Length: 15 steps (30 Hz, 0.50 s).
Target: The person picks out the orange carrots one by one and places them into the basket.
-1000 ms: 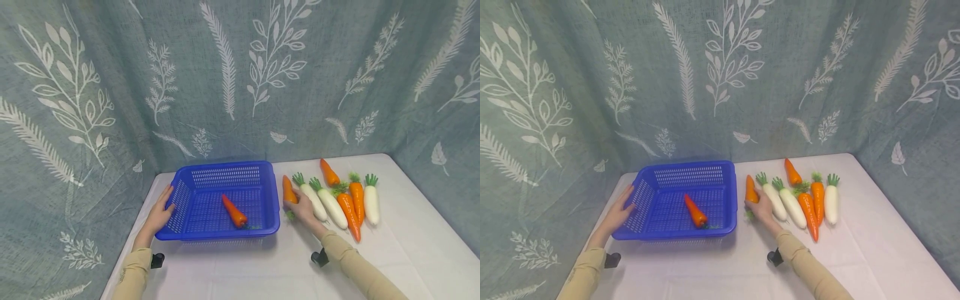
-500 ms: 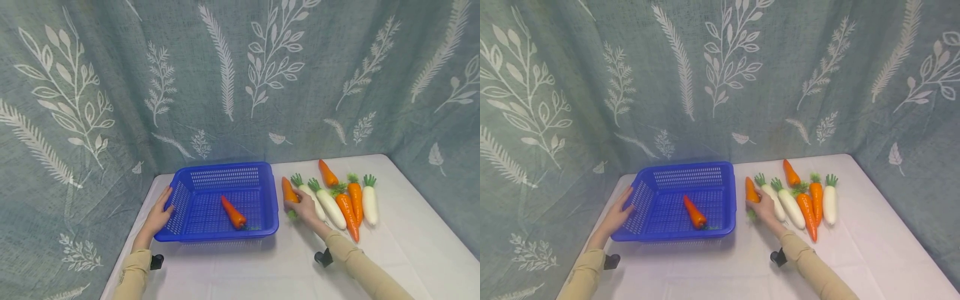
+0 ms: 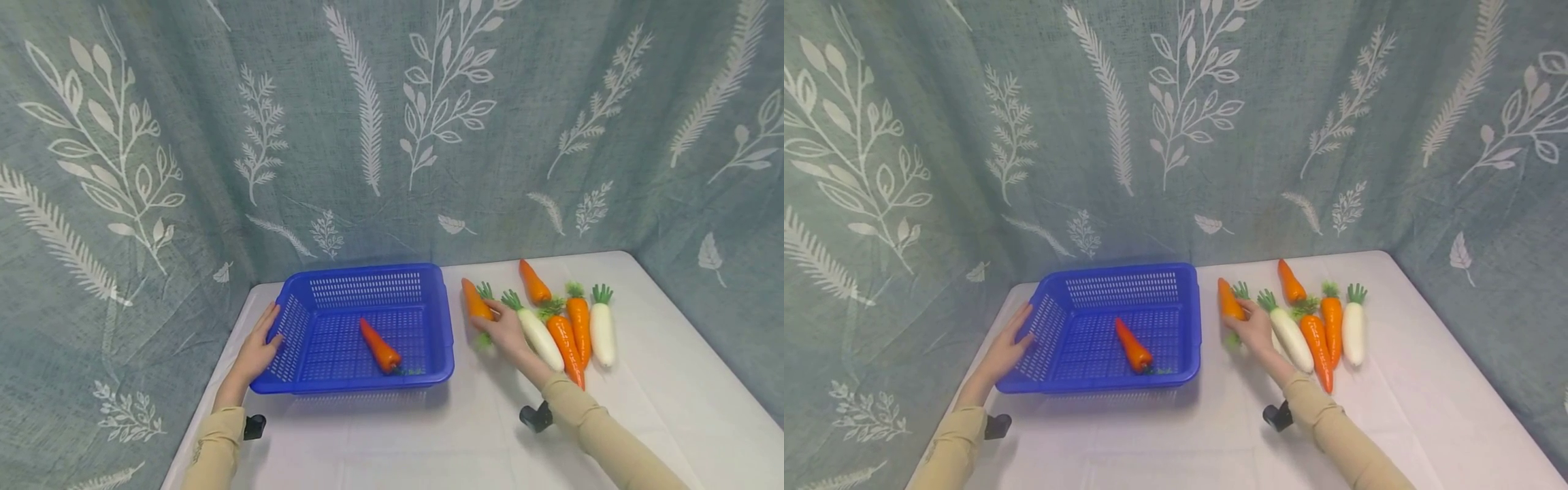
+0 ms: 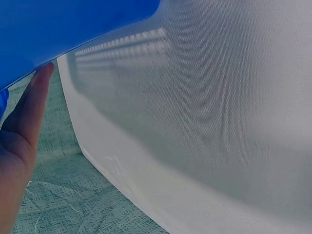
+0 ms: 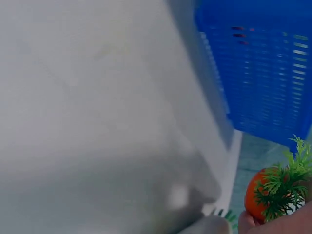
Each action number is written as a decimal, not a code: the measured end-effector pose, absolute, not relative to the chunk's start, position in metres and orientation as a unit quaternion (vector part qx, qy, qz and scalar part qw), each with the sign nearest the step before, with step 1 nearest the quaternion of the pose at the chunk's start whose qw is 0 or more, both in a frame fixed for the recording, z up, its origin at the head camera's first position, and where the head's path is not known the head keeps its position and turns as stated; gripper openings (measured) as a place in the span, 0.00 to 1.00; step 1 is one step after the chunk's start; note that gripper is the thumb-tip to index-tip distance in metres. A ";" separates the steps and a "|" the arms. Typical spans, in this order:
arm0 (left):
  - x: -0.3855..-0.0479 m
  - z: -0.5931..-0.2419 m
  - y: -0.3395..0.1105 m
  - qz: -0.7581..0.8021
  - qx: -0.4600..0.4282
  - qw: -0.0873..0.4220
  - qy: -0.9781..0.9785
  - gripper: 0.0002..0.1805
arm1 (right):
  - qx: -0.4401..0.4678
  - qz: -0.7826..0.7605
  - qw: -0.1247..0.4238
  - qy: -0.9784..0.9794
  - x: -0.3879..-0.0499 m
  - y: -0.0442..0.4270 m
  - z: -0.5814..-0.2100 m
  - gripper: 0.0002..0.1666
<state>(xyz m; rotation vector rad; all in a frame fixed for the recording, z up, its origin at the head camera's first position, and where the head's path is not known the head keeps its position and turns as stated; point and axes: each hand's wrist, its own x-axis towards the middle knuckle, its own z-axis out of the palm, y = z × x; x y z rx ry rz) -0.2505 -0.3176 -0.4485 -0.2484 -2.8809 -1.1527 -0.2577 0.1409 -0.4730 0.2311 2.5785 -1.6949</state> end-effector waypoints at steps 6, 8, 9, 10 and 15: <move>-0.250 -0.449 -0.318 -0.371 -0.078 0.012 -0.925 0.33 | 0.080 -0.591 0.017 0.802 -0.258 0.144 -0.458 0.36; -0.250 -0.450 -0.318 -0.372 -0.078 0.011 -0.925 0.33 | 0.079 -0.599 0.017 0.797 -0.257 0.145 -0.453 0.36; -0.250 -0.450 -0.318 -0.372 -0.078 0.011 -0.925 0.33 | 0.078 -0.603 0.018 0.793 -0.257 0.145 -0.450 0.36; -0.250 -0.450 -0.319 -0.372 -0.078 0.010 -0.925 0.33 | 0.077 -0.609 0.018 0.789 -0.256 0.145 -0.447 0.36; -0.251 -0.452 -0.319 -0.371 -0.078 0.012 -0.925 0.33 | 0.058 -0.616 0.009 0.786 -0.257 0.147 -0.434 0.36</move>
